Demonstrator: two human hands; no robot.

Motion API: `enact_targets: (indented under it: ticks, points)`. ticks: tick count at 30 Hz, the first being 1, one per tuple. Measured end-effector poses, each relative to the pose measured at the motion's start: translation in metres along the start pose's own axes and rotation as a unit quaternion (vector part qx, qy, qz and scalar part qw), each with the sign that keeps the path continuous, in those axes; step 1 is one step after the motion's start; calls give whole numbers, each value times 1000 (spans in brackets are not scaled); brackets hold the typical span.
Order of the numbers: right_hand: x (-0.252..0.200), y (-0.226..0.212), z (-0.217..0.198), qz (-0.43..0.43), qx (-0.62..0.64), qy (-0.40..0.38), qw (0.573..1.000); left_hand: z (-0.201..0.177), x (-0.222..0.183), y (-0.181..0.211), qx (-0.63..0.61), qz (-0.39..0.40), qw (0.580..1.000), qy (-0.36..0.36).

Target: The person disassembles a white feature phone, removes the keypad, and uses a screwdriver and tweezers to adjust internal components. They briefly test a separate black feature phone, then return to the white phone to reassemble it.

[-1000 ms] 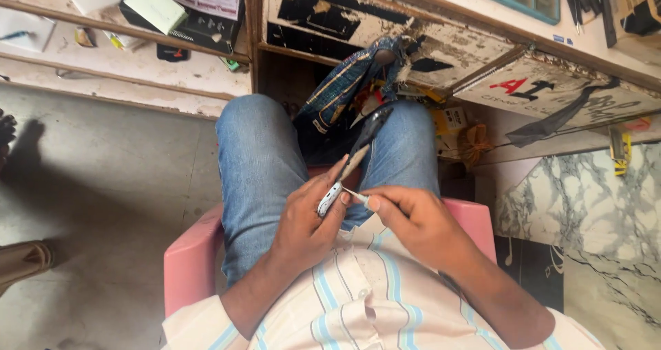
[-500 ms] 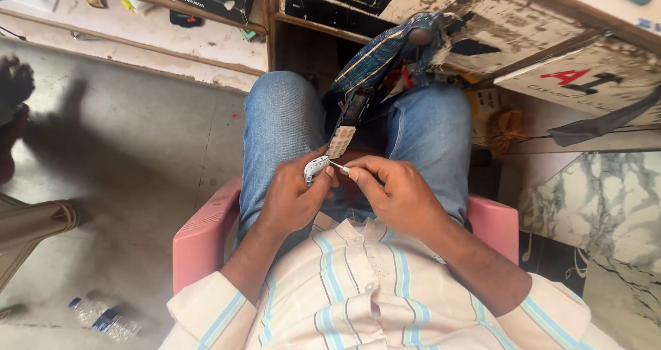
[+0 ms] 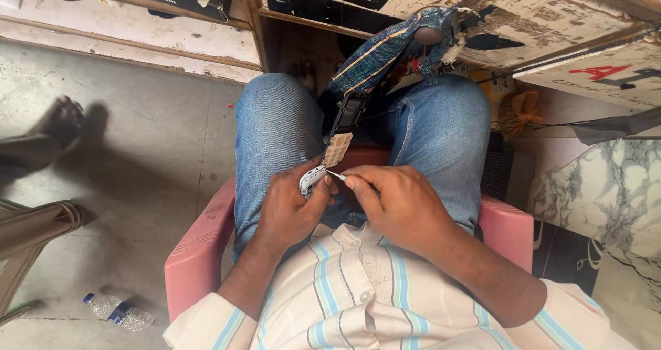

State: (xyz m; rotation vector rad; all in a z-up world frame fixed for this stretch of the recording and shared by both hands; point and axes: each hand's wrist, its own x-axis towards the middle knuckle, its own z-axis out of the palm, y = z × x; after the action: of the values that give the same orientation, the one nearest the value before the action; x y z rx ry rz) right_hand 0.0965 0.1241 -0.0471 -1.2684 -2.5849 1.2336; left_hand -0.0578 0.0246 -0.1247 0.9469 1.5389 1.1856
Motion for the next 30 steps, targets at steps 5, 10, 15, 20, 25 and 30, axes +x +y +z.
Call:
enact_targets:
  ticks: [5,10,15,20,25,30]
  points:
    - [12,-9,-3,17,0,-59,998,-1,2,4,21,-25,999,9]
    - [32,-9,-2,88,-3,-146,985,-4,5,4,54,-61,997,1]
    - [39,-6,2,-2,16,-129,991,-8,6,3,28,-69,997,8]
    - [44,-4,5,-69,-44,-132,988,-13,8,3,29,-105,994,7]
    - [44,-1,7,-167,-251,-145,942,-16,9,4,35,-114,993,8]
    - [41,1,7,-397,-445,-71,800,-18,8,3,53,-132,990,10]
